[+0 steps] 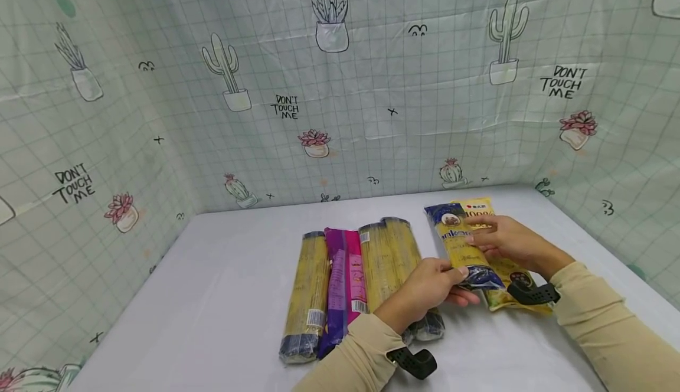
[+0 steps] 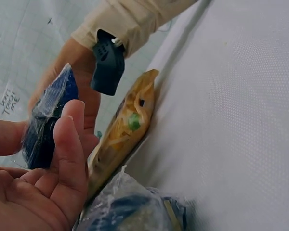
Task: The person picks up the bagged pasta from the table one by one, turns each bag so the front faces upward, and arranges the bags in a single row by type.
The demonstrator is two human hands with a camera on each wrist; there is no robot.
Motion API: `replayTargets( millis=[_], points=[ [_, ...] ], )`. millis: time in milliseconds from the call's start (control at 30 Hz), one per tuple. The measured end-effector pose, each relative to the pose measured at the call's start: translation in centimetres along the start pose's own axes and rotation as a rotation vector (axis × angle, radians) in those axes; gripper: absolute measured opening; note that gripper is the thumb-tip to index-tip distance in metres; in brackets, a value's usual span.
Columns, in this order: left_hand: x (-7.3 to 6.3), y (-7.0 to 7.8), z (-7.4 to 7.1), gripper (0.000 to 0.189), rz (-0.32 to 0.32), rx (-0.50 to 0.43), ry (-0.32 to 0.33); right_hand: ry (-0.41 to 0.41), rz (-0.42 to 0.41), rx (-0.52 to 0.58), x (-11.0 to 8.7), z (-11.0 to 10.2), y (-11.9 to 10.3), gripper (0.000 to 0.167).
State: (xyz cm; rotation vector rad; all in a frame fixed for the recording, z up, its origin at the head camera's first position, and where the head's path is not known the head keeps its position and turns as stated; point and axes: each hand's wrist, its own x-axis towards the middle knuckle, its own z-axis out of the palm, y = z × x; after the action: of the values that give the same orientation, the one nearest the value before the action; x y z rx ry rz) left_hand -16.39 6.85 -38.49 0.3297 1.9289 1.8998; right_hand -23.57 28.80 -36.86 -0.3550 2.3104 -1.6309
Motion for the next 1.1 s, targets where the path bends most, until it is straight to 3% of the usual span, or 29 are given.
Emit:
replayTargets(
  millis=[367, 667, 800, 1100],
  points=[
    [0.1, 0.4, -0.1, 0.039, -0.004, 0.077, 0.014, 0.027, -0.01, -0.034, -0.1, 0.3, 0.0, 0.06],
    [-0.1, 0.6, 0.0, 0.014, -0.034, 0.151, -0.002, 0.058, 0.051, -0.041, 0.4, 0.6, 0.4, 0.058],
    [-0.2, 0.7, 0.2, 0.014, -0.055, 0.181, 0.016, 0.056, 0.06, -0.074, 0.4, 0.7, 0.2, 0.057],
    [-0.5, 0.7, 0.3, 0.015, -0.125, 0.164, 0.012, 0.045, 0.083, -0.254, 0.2, 1.3, -0.6, 0.053]
  ],
)
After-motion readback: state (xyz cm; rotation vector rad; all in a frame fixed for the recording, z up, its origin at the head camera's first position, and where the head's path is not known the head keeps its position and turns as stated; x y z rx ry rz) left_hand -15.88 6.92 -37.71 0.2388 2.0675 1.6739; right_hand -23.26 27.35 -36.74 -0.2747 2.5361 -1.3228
